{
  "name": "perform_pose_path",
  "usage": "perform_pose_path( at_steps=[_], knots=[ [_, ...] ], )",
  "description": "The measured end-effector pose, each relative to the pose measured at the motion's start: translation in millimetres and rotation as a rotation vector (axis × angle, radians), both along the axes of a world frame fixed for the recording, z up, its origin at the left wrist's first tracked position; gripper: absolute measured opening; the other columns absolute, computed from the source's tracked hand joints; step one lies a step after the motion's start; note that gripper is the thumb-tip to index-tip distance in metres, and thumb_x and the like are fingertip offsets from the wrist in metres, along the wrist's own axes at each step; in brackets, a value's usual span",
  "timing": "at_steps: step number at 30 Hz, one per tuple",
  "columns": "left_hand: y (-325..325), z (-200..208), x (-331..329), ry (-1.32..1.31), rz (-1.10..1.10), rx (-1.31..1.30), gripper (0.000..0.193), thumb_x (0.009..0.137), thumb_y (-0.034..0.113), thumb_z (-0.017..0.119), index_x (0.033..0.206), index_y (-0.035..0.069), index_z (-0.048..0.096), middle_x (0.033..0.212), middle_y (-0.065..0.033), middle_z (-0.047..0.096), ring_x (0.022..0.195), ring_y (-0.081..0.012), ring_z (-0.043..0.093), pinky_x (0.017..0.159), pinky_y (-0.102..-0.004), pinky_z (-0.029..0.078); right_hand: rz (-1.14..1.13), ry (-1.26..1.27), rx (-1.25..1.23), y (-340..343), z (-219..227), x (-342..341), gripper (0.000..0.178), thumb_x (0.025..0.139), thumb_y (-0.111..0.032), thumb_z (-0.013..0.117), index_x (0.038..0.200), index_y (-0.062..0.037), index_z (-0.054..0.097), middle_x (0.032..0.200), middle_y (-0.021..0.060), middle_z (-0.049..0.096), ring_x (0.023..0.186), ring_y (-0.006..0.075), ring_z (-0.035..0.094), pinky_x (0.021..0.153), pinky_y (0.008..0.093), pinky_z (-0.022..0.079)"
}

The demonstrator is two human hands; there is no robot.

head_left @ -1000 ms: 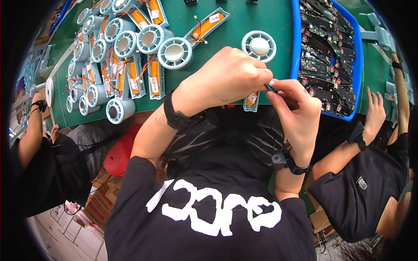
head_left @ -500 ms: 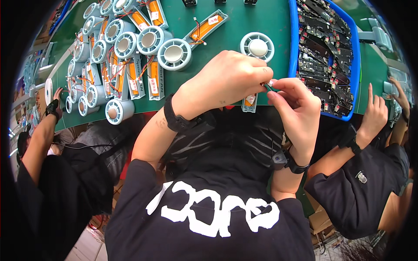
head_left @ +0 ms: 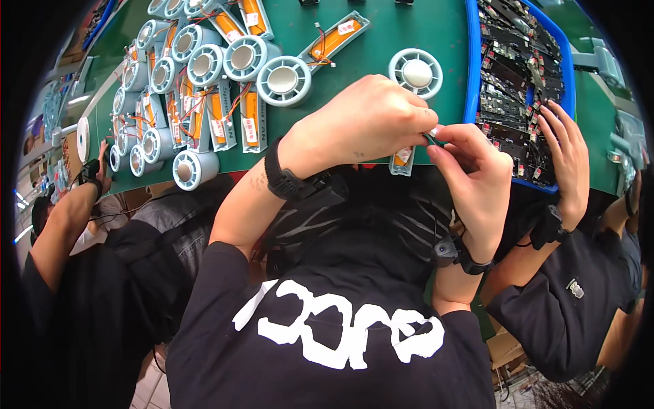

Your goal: Assembling small electronic components by attaching plastic housings to circuit boards on an assembly line.

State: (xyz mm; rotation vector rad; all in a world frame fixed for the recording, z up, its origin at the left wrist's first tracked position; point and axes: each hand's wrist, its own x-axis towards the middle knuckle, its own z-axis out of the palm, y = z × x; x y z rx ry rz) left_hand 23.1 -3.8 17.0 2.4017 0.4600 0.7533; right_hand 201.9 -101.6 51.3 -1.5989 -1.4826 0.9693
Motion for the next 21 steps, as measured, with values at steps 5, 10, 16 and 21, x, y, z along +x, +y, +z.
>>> perform_pose_path(
  at_steps=[5, 10, 16, 21],
  knots=[
    [4, 2, 3, -0.032, -0.021, 0.032, 0.015, 0.074, 0.007, 0.077, 0.081, 0.005, 0.064, 0.067, -0.0046, 0.058, 0.058, -0.0261, 0.061, 0.052, -0.0354, 0.048, 0.053, -0.144, -0.004, 2, 10, 3, 0.016, 0.085, 0.006, 0.073, 0.101, 0.004, 0.069, 0.094, 0.0054, 0.073, 0.082, 0.0093, 0.069, 0.073, 0.022, 0.054],
    [-10, -1, -1, -0.093, 0.147, 0.033, 0.021, 0.073, 0.007, 0.08, 0.084, 0.004, 0.062, 0.074, -0.0063, 0.06, 0.065, -0.0255, 0.063, 0.054, -0.0347, 0.049, -0.023, 0.08, -0.038, 1, 2, 2, 0.017, 0.088, 0.006, 0.07, 0.104, 0.0051, 0.067, 0.102, 0.0091, 0.074, 0.084, 0.0112, 0.07, 0.075, 0.0226, 0.055],
    [-35, -6, -2, -0.1, 0.477, -0.019, 0.028, 0.071, 0.007, 0.083, 0.089, 0.003, 0.063, 0.083, -0.0081, 0.062, 0.073, -0.0246, 0.065, 0.06, -0.0345, 0.052, -0.077, 0.239, -0.057, 1, -4, -1, 0.016, 0.09, 0.006, 0.068, 0.105, 0.0063, 0.062, 0.108, 0.0142, 0.073, 0.084, 0.0117, 0.07, 0.076, 0.0232, 0.056],
    [-43, -16, 12, -0.096, 0.63, 0.073, 0.027, 0.071, 0.005, 0.083, 0.089, 0.003, 0.063, 0.08, -0.0077, 0.061, 0.072, -0.0243, 0.065, 0.062, -0.034, 0.053, -0.081, 0.327, -0.044, 5, -9, -4, 0.015, 0.09, 0.006, 0.068, 0.104, 0.006, 0.061, 0.107, 0.0142, 0.073, 0.082, 0.0109, 0.069, 0.076, 0.023, 0.056]
  ],
)
